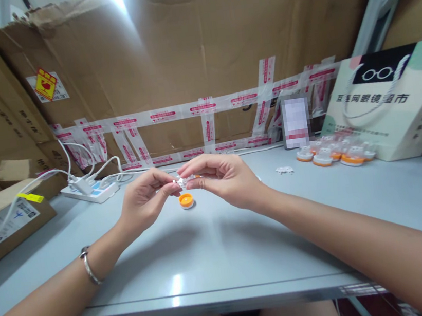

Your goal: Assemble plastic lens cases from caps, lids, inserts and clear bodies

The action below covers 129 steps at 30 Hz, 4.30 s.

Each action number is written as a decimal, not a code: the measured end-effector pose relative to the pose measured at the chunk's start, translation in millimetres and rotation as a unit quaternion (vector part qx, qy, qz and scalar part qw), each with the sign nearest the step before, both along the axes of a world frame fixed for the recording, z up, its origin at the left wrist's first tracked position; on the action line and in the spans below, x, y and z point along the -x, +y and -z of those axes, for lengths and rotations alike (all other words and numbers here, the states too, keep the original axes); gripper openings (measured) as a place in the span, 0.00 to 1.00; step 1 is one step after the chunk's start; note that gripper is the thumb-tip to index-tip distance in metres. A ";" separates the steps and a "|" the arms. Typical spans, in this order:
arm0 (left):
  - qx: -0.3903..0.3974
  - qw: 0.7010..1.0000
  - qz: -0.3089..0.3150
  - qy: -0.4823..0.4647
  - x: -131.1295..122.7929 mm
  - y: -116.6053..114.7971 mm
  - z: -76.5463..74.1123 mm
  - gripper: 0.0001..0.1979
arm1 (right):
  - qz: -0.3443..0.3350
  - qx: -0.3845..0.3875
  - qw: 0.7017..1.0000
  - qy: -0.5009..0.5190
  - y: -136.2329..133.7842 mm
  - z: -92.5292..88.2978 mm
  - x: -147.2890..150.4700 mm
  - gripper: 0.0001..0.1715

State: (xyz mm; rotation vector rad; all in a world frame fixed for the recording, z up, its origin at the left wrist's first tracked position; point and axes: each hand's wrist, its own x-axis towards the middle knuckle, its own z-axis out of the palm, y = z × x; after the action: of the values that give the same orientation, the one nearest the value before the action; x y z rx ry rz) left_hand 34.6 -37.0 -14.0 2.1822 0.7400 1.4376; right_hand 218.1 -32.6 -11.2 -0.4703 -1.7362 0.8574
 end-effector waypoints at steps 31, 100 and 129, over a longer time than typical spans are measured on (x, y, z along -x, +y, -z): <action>0.035 0.998 0.005 -0.058 -1.1 -3.0 4.2 0.08 | 0.095 -0.246 0.959 -0.100 -2.5 -2.3 -5.8 0.11; 0.159 0.935 -0.062 0.310 4.9 33.6 33.3 0.13 | 0.085 0.042 0.973 -0.210 35.7 49.3 14.6 0.05; 0.155 0.948 -0.050 0.274 2.7 33.0 38.4 0.12 | 0.148 0.057 0.976 -0.151 57.3 28.9 -10.7 0.16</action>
State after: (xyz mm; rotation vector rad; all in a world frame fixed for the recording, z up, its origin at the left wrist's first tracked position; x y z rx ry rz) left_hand 32.0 -4.1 -52.4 2.3206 1.1854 0.6751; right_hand 228.8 24.6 -40.0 -0.9519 -1.8334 0.6983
